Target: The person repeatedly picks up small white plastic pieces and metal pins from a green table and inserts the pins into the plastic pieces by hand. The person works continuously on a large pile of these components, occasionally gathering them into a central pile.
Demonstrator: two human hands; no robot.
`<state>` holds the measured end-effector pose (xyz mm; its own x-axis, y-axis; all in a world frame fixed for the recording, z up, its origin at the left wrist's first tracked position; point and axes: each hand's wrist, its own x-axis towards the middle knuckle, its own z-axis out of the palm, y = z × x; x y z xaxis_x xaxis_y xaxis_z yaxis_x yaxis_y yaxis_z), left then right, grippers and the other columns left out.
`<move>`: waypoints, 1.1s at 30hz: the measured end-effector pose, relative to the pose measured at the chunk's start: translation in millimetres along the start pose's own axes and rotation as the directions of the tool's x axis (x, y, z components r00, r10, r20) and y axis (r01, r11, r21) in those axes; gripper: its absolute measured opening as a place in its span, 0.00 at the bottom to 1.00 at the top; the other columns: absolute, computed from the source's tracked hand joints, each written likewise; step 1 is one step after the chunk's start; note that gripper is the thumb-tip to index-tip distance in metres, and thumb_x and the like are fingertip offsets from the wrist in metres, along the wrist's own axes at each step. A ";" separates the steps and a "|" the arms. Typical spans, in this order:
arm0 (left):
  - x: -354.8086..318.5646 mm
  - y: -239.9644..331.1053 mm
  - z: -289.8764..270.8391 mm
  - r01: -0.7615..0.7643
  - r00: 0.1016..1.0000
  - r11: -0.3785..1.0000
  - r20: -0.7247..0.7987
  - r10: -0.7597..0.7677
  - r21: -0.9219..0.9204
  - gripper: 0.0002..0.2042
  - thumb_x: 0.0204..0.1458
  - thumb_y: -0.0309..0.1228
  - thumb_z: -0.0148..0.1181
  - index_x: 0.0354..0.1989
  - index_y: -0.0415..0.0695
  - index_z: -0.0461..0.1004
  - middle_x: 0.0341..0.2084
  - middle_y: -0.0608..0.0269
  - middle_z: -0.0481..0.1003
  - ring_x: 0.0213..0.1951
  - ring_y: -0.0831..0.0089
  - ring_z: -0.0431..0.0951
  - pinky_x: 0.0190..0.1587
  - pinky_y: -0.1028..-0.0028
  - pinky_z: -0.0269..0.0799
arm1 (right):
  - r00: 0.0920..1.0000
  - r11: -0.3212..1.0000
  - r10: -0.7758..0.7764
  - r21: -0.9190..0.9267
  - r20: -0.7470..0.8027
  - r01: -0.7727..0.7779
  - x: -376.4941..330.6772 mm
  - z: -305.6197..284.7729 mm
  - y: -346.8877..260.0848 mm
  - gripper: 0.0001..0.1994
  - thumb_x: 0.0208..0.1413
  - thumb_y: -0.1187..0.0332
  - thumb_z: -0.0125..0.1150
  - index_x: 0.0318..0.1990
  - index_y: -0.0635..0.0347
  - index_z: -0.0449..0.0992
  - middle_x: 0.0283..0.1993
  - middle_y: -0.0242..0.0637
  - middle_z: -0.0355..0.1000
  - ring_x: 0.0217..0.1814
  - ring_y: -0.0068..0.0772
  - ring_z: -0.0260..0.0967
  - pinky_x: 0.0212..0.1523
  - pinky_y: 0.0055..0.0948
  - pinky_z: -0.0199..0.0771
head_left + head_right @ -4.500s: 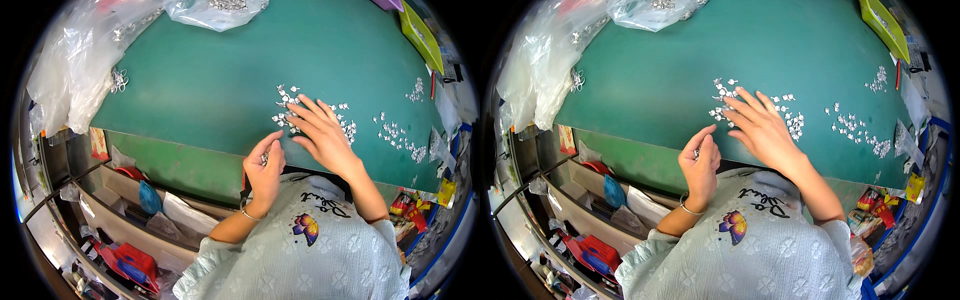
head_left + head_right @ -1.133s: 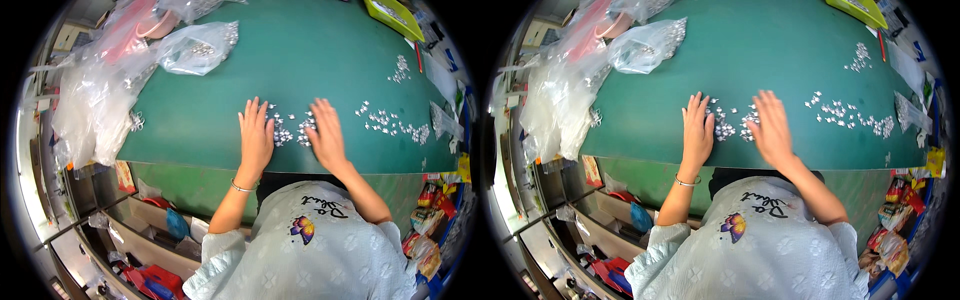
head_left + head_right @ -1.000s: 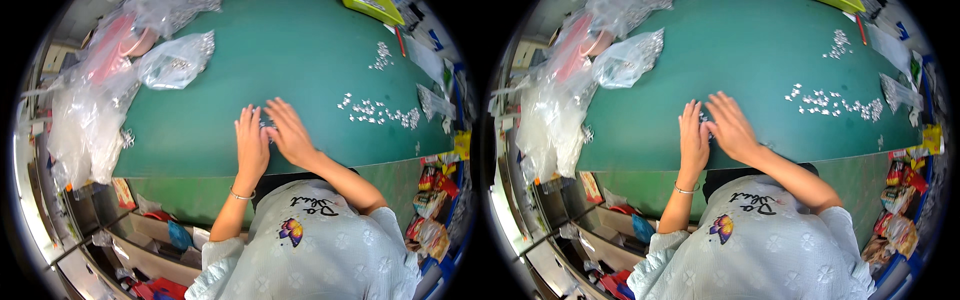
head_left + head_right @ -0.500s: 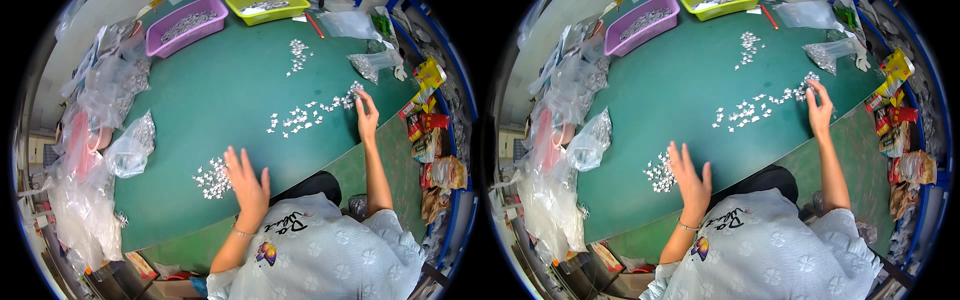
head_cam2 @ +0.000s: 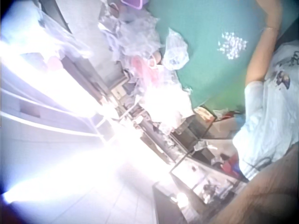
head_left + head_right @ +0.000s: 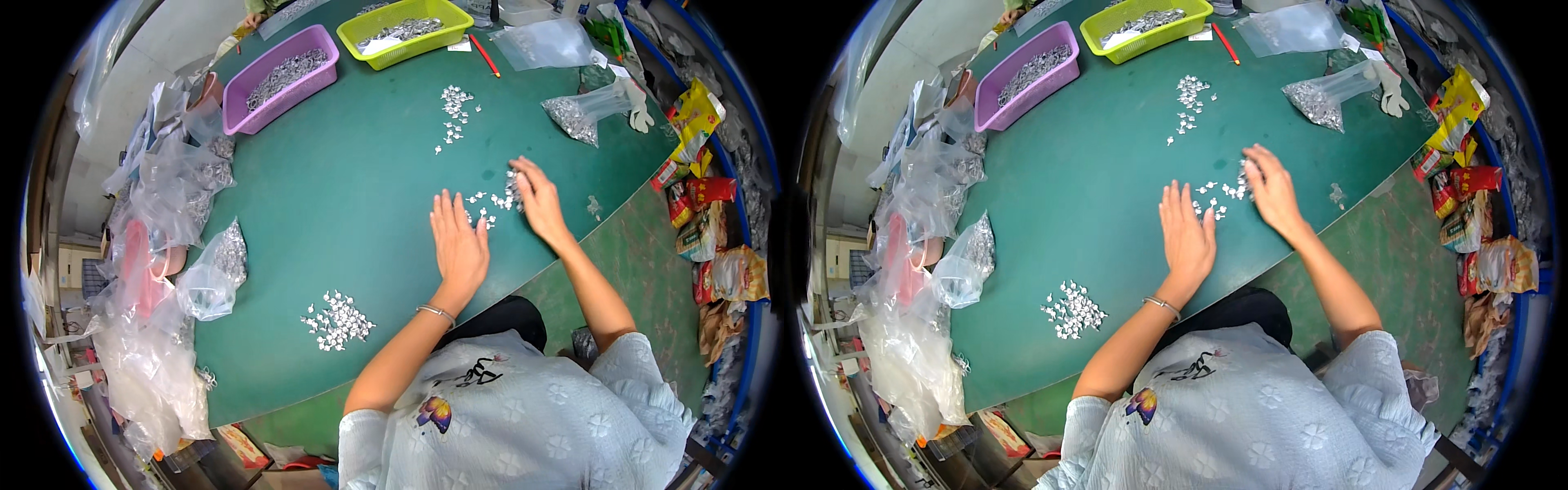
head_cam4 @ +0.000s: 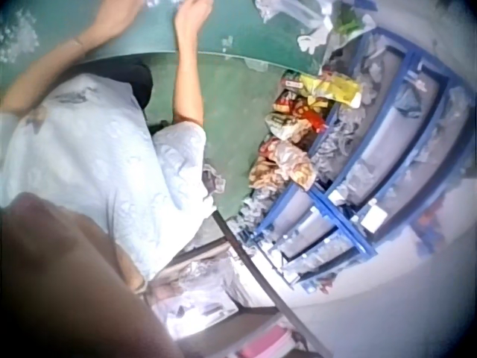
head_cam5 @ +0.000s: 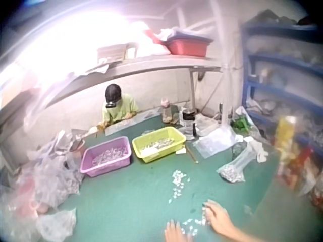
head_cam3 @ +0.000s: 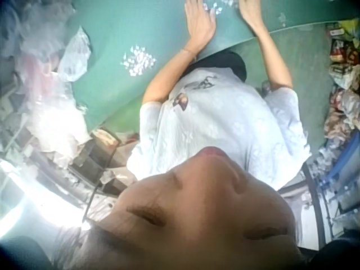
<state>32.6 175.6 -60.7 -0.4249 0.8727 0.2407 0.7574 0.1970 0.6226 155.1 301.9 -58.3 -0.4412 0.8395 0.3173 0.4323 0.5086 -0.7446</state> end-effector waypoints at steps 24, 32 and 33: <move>-113.9 25.9 -38.7 0.850 0.503 0.049 0.836 0.221 -0.524 0.19 0.60 0.32 0.42 0.56 0.35 0.57 0.46 0.49 0.69 0.50 0.66 0.69 0.54 0.70 0.63 | 0.608 0.864 -0.472 0.198 0.638 0.463 4.3 8.7 -35.7 0.23 0.50 0.58 0.56 0.53 0.56 0.66 0.62 0.39 0.54 0.66 0.46 0.46 0.64 0.43 0.45; -117.3 -2.9 11.2 0.831 0.448 -0.471 0.856 0.257 -0.294 0.25 0.60 0.40 0.36 0.60 0.34 0.50 0.56 0.46 0.59 0.58 0.61 0.60 0.61 0.66 0.55 | 0.693 0.897 -0.406 0.116 0.596 0.426 -21.6 -5.4 -41.4 0.22 0.48 0.63 0.59 0.52 0.57 0.66 0.57 0.39 0.57 0.64 0.47 0.48 0.60 0.41 0.52; -115.4 -2.1 14.0 0.810 0.468 -0.506 0.846 0.256 -0.296 0.25 0.60 0.41 0.35 0.60 0.34 0.49 0.56 0.46 0.59 0.59 0.62 0.60 0.61 0.66 0.54 | 0.700 0.903 -0.398 0.116 0.592 0.415 -25.9 -5.9 -44.4 0.22 0.47 0.64 0.59 0.51 0.57 0.66 0.56 0.39 0.58 0.64 0.47 0.48 0.60 0.41 0.53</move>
<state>87.0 80.7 -100.2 0.4140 0.8370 -0.3579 -0.8741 0.4753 0.1004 152.0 258.7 -29.9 -0.9470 0.2721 0.1707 0.1158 0.7848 -0.6088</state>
